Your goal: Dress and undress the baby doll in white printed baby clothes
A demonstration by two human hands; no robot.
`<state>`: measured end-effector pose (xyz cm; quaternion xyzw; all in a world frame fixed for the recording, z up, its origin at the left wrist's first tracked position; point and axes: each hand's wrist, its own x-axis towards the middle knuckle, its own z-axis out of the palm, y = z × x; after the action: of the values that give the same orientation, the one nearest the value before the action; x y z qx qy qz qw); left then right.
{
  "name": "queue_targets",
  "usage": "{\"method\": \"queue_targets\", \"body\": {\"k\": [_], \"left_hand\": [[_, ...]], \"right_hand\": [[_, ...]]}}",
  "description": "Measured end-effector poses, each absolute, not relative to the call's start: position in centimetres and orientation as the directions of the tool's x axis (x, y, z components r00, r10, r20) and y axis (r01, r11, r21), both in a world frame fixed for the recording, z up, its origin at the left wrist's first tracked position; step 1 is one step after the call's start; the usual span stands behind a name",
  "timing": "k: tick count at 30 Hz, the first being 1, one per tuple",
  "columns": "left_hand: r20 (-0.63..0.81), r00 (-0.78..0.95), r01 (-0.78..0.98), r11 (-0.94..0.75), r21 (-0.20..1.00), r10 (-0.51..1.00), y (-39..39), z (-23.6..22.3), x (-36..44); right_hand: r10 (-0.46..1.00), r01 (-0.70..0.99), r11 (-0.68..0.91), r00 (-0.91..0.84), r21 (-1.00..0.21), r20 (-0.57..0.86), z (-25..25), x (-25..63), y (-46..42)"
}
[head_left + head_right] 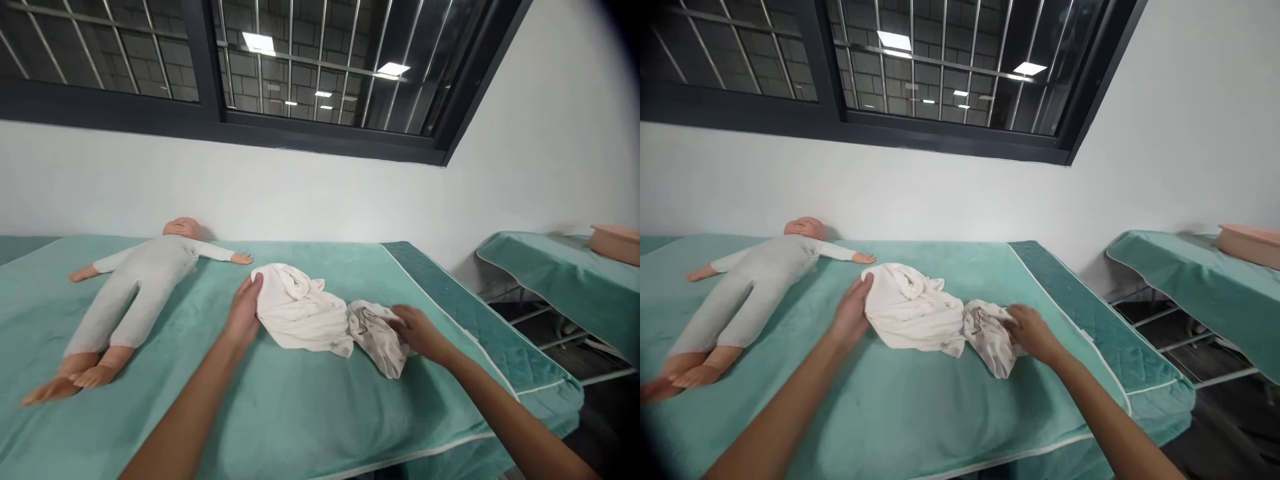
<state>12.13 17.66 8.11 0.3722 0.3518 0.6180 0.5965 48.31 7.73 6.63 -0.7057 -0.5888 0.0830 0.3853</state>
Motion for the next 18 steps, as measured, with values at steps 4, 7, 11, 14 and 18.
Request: {"method": "queue_targets", "body": {"k": [4,7,11,14,18], "left_hand": [[0.13,0.058,-0.198,-0.117,0.973,0.99,16.7,14.6,7.6],[0.132,0.189,0.023,-0.139,0.99,0.973,15.7,20.0,6.0],[0.12,0.379,0.275,-0.235,0.932,0.918,14.0,25.8,6.5],[0.131,0.461,0.372,-0.325,0.869,0.877,12.5,28.6,7.9],[0.193,0.489,0.452,-0.436,0.778,0.851,11.1,30.0,8.4]], "right_hand": [[1.0,0.893,-0.006,0.016,-0.449,0.019,5.7,48.5,8.5],[0.998,0.939,0.047,-0.06,-0.341,-0.027,8.6,46.9,9.0],[0.928,0.763,0.372,-0.313,-0.529,0.202,15.2,39.6,9.0],[0.833,0.545,0.552,-0.336,-0.631,0.439,19.9,32.9,9.2],[0.805,0.332,0.589,-0.329,-0.737,0.494,22.8,27.3,10.4]]}}
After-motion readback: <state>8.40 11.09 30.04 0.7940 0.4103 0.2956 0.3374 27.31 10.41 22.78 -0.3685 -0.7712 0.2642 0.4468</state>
